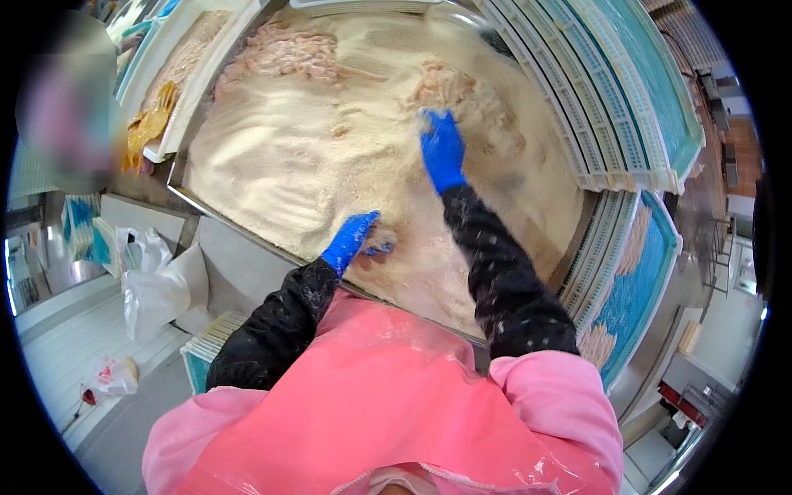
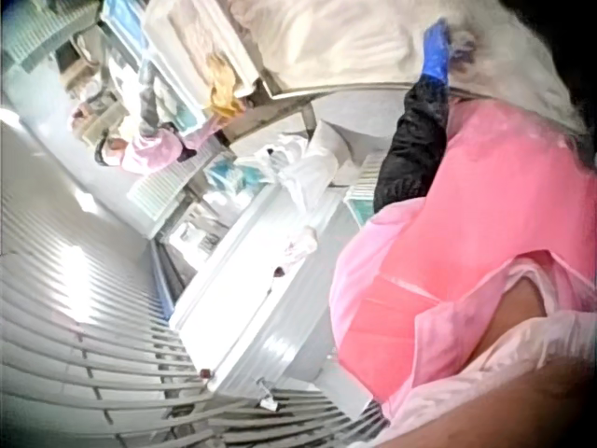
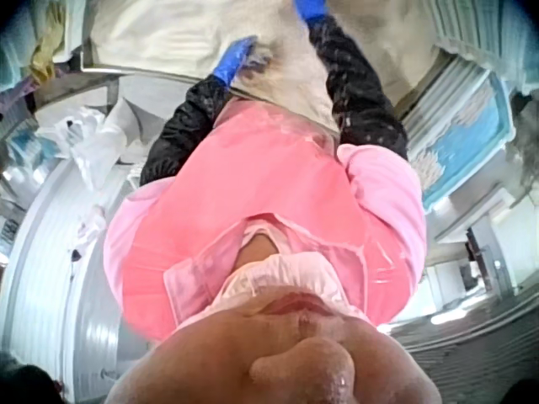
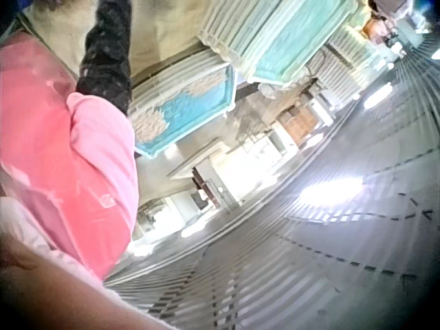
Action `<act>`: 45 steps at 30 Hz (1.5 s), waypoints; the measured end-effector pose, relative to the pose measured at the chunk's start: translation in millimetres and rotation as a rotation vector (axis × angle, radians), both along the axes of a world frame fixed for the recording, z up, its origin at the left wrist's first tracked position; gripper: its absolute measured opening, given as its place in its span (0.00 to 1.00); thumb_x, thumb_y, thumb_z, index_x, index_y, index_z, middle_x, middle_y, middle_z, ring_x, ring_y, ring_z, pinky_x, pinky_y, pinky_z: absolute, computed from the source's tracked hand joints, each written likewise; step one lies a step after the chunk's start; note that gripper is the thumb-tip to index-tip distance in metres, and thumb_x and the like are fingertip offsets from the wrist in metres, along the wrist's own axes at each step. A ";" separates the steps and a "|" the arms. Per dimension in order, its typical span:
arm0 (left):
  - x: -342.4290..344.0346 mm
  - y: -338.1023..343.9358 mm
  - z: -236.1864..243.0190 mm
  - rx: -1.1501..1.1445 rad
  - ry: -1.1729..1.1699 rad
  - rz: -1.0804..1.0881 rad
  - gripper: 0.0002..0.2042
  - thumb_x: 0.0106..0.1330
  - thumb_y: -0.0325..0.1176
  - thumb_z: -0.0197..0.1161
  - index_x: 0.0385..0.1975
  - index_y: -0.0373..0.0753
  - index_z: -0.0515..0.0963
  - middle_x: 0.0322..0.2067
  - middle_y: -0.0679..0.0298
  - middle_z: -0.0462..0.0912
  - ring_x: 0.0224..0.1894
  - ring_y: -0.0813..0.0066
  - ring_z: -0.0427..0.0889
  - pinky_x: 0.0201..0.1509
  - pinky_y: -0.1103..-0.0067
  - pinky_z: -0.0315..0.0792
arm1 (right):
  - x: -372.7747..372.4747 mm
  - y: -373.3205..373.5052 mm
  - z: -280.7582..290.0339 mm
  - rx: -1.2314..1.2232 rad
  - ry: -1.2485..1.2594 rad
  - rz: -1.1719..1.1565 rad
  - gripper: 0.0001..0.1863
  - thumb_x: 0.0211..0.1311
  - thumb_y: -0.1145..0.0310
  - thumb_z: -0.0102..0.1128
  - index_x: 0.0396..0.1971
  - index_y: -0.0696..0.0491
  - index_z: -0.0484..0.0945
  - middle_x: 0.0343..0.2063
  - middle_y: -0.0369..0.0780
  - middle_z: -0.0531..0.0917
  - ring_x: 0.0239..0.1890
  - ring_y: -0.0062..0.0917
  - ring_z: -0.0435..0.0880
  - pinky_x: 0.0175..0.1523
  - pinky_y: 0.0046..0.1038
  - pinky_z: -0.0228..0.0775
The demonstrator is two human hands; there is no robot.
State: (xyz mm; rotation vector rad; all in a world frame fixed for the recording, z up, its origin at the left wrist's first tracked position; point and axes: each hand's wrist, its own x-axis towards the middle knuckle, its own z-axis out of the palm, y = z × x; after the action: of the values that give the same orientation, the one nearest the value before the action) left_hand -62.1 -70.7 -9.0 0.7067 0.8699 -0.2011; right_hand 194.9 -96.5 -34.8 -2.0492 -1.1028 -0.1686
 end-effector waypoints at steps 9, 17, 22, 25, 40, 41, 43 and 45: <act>-5.7 5.3 -28.7 -0.063 -0.074 0.037 0.18 0.69 0.45 0.52 0.43 0.35 0.74 0.33 0.56 0.83 0.29 0.62 0.85 0.24 0.74 0.77 | 85.7 77.1 34.7 -0.549 -0.481 0.333 0.13 0.50 0.69 0.57 0.37 0.42 0.81 0.51 0.40 0.75 0.54 0.37 0.72 0.52 0.39 0.63; -10.9 0.1 -67.0 0.217 -0.205 -0.103 0.20 0.70 0.46 0.48 0.44 0.32 0.76 0.36 0.52 0.84 0.29 0.62 0.84 0.26 0.74 0.77 | 29.2 14.7 51.5 0.081 0.393 0.316 0.10 0.54 0.75 0.64 0.38 0.56 0.79 0.36 0.43 0.79 0.40 0.36 0.77 0.50 0.31 0.68; -4.8 8.4 -22.8 -0.076 -0.160 -0.116 0.22 0.71 0.46 0.46 0.48 0.32 0.75 0.38 0.51 0.84 0.31 0.62 0.83 0.29 0.76 0.76 | -48.4 -65.1 30.6 0.046 0.424 0.413 0.17 0.54 0.81 0.57 0.45 0.54 0.79 0.36 0.44 0.79 0.40 0.36 0.78 0.48 0.30 0.69; -15.9 12.3 -23.8 0.292 -0.233 0.020 0.17 0.70 0.38 0.51 0.52 0.34 0.74 0.38 0.56 0.83 0.34 0.68 0.83 0.36 0.76 0.76 | -83.0 -110.5 32.4 -0.286 0.203 0.469 0.23 0.57 0.79 0.51 0.55 0.52 0.75 0.42 0.44 0.80 0.45 0.37 0.78 0.54 0.33 0.67; 65.6 143.8 -47.2 1.583 -0.123 -0.241 0.17 0.61 0.30 0.60 0.51 0.41 0.78 0.48 0.56 0.80 0.50 0.66 0.80 0.55 0.75 0.71 | -66.0 -82.9 15.6 0.041 0.282 0.059 0.19 0.53 0.80 0.51 0.46 0.53 0.79 0.42 0.46 0.80 0.45 0.40 0.78 0.52 0.36 0.68; 61.2 142.4 -55.5 1.430 -0.195 -0.140 0.16 0.62 0.30 0.60 0.51 0.39 0.78 0.49 0.56 0.81 0.50 0.68 0.80 0.55 0.76 0.71 | -45.3 -67.2 17.2 -0.026 0.180 0.066 0.19 0.52 0.79 0.52 0.45 0.52 0.79 0.40 0.45 0.80 0.43 0.40 0.78 0.50 0.36 0.69; 64.0 120.3 -33.5 1.149 -0.312 -0.031 0.14 0.65 0.27 0.58 0.50 0.35 0.78 0.51 0.56 0.80 0.53 0.74 0.78 0.58 0.79 0.69 | -0.4 -44.3 3.0 -0.027 -0.139 0.017 0.18 0.51 0.77 0.55 0.42 0.49 0.80 0.37 0.45 0.80 0.40 0.40 0.77 0.45 0.37 0.68; 51.1 82.9 -16.7 1.118 -0.312 0.021 0.14 0.65 0.26 0.57 0.51 0.36 0.77 0.50 0.57 0.80 0.52 0.72 0.78 0.57 0.78 0.70 | 25.9 -24.1 1.7 -0.141 -0.334 0.076 0.17 0.50 0.77 0.55 0.42 0.48 0.81 0.37 0.44 0.80 0.40 0.40 0.77 0.45 0.37 0.68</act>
State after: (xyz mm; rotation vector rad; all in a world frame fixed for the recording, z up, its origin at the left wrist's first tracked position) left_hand -11.0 12.2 -25.7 1.7103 0.6377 0.4549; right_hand 220.8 -120.7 -33.1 -2.1500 -1.4295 -0.4170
